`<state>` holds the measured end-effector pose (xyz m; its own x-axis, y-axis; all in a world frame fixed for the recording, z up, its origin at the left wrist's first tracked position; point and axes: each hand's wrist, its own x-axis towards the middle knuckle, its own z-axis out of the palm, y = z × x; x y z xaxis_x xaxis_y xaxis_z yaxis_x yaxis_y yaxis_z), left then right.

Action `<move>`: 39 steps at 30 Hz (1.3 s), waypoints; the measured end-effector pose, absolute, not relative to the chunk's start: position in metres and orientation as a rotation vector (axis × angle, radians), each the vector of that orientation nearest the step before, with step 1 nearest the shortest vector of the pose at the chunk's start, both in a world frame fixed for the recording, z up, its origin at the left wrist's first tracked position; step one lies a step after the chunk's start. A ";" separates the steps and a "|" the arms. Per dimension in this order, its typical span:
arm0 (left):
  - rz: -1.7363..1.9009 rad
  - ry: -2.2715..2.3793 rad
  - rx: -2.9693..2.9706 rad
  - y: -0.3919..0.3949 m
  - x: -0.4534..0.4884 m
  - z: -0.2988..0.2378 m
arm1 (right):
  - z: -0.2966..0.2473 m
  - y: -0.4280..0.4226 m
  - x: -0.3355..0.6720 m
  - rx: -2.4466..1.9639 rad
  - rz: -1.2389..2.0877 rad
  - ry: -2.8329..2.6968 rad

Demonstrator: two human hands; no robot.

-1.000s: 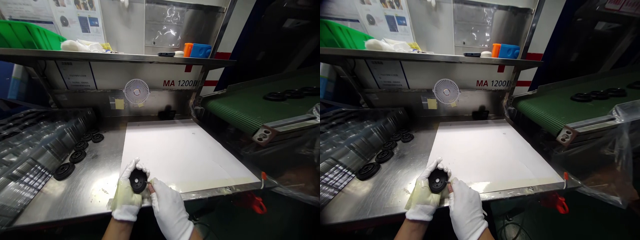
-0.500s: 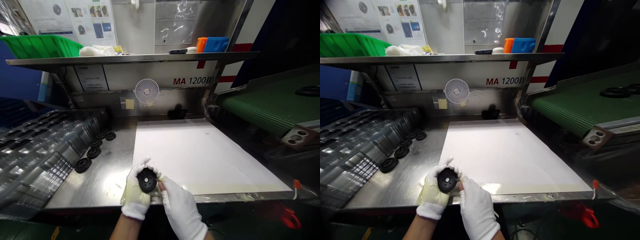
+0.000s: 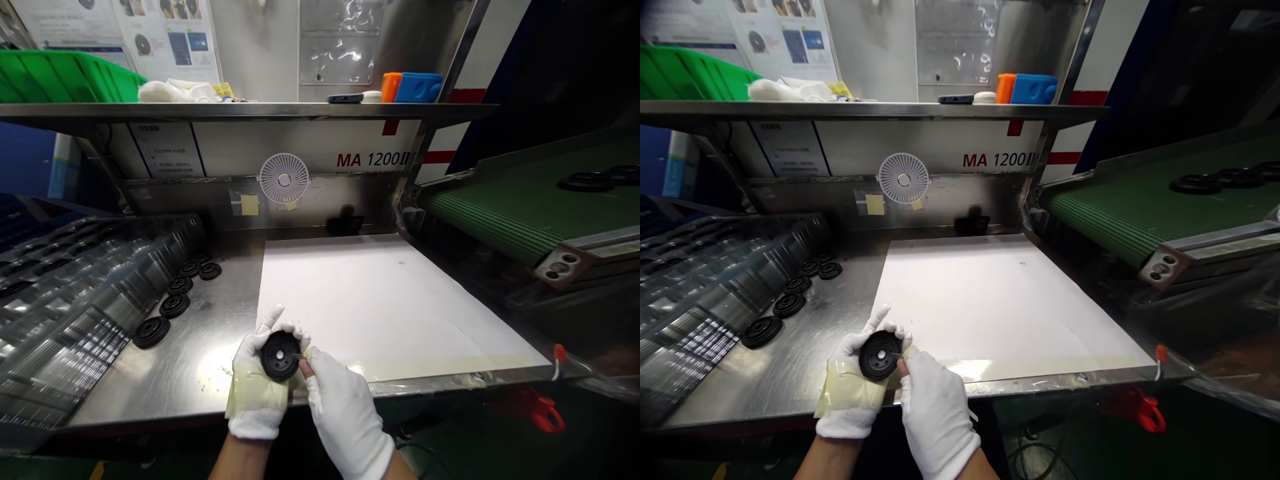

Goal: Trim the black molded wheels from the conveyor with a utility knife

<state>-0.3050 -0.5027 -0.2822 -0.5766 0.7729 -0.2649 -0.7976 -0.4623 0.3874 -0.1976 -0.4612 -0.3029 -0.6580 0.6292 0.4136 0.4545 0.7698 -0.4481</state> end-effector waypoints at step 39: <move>2.152 0.649 -0.028 -0.499 -0.302 -0.283 | -0.313 -0.466 -0.194 -0.932 0.379 -2.423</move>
<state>-0.3018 -0.4992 -0.2834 -0.6260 0.7405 -0.2446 -0.7523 -0.4907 0.4397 -0.1937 -0.4658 -0.3126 -0.6328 0.6847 0.3614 0.5418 0.7251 -0.4250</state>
